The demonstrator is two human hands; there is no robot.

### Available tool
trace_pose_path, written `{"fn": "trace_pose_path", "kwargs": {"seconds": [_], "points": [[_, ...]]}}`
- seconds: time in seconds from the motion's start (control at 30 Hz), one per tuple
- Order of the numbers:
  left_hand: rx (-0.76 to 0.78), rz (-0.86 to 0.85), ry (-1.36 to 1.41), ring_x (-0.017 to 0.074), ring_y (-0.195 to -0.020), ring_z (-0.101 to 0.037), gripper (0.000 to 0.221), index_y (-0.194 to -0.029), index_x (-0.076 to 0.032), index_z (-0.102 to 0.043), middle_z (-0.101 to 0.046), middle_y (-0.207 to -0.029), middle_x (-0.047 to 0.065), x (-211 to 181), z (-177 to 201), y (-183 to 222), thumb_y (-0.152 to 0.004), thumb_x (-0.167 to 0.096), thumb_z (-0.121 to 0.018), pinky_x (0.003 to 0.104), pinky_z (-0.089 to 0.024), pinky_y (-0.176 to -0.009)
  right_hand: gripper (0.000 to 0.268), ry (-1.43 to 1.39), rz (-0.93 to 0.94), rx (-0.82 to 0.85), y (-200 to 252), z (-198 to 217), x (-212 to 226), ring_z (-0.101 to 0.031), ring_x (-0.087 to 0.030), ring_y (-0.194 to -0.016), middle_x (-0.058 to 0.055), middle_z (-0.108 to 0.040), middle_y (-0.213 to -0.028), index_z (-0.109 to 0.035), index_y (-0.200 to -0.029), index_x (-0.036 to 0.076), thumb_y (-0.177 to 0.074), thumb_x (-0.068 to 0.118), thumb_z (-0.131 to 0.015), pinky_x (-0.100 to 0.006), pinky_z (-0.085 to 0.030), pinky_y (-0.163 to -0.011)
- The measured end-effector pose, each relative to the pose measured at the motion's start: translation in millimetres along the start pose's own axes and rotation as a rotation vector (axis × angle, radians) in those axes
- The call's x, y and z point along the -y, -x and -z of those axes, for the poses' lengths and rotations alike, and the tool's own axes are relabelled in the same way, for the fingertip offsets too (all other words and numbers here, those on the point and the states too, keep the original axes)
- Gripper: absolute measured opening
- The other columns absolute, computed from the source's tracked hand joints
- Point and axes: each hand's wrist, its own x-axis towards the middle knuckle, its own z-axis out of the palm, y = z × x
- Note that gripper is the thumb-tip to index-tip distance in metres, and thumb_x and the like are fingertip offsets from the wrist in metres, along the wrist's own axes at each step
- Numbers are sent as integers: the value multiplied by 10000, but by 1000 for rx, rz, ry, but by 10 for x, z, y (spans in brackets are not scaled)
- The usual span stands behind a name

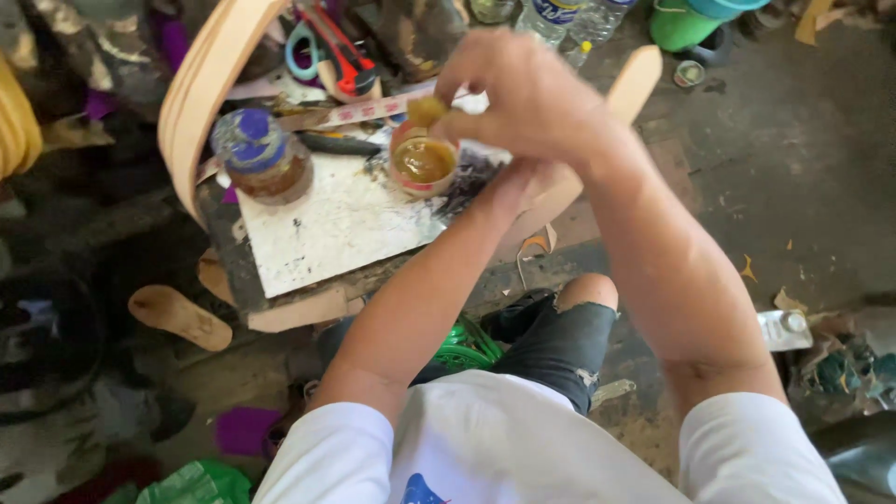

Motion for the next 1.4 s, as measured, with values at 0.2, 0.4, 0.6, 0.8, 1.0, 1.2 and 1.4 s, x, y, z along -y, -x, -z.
{"fn": "trace_pose_path", "kwargs": {"seconds": [0.2, 0.4, 0.6, 0.8, 1.0, 1.2, 1.4], "points": [[-85, -39, 188, 120, -1022, -612, 276, -1165, -50, -712, -711, -1087, 17, -658, 22, 354, -970, -208, -597, 265, -455, -925, 212, -445, -515, -433, 856, 685, -211, -468, -47, -804, 56, -521, -860, -556, -932, 136, -1034, 125, -742, -263, -389, -698], [-119, 190, 426, 151, -616, -577, 322, -1209, -44, -703, -661, -800, 57, -871, 53, 378, -988, -260, -613, 281, -461, -506, 184, -455, -547, -671, 1468, 325, -548, -622, -94, -804, -59, -695, -915, -667, -1081, 21, -1052, 178, -761, -250, -516, -698], [-91, 138, 546, 159, -758, -629, 348, -1230, -16, -690, -701, -914, 92, -774, 36, 331, -973, -250, -656, 285, -510, -649, 195, -683, -636, -749, 1409, 1, -550, -633, -100, -729, -62, -657, -851, -640, -1026, 18, -963, 134, -784, -252, -605, -670], [-103, 166, 441, 108, -601, -566, 321, -1183, -73, -724, -655, -771, 13, -832, 23, 400, -955, -294, -674, 257, -444, -483, 198, -776, -653, -1036, 1394, 75, -1125, -506, -83, -566, -57, -618, -734, -621, -940, 62, -972, 203, -757, -242, -412, -518], [-60, 154, 445, 87, -630, -568, 343, -1224, -68, -714, -670, -792, 8, -869, 10, 404, -969, -293, -669, 237, -443, -529, 176, -655, -702, -899, 1424, 110, -1054, -461, -57, -605, 1, -540, -671, -658, -906, 69, -940, 206, -764, -246, -406, -575], [-25, 122, 403, 84, -671, -580, 315, -1220, -77, -725, -668, -846, -10, -901, -24, 434, -982, -270, -656, 230, -453, -542, 290, -848, -802, -890, 1444, 349, -1381, -417, -45, -543, 34, -483, -627, -586, -748, 165, -961, 257, -760, -214, -338, -505], [-31, 104, 409, 69, -743, -584, 347, -1259, -75, -724, -677, -915, -24, -773, -29, 402, -982, -278, -674, 207, -459, -617, 205, -908, -923, -793, 1421, 416, -1356, -439, -24, -529, 44, -551, -690, -638, -783, 172, -913, 272, -760, -180, -316, -439]]}}
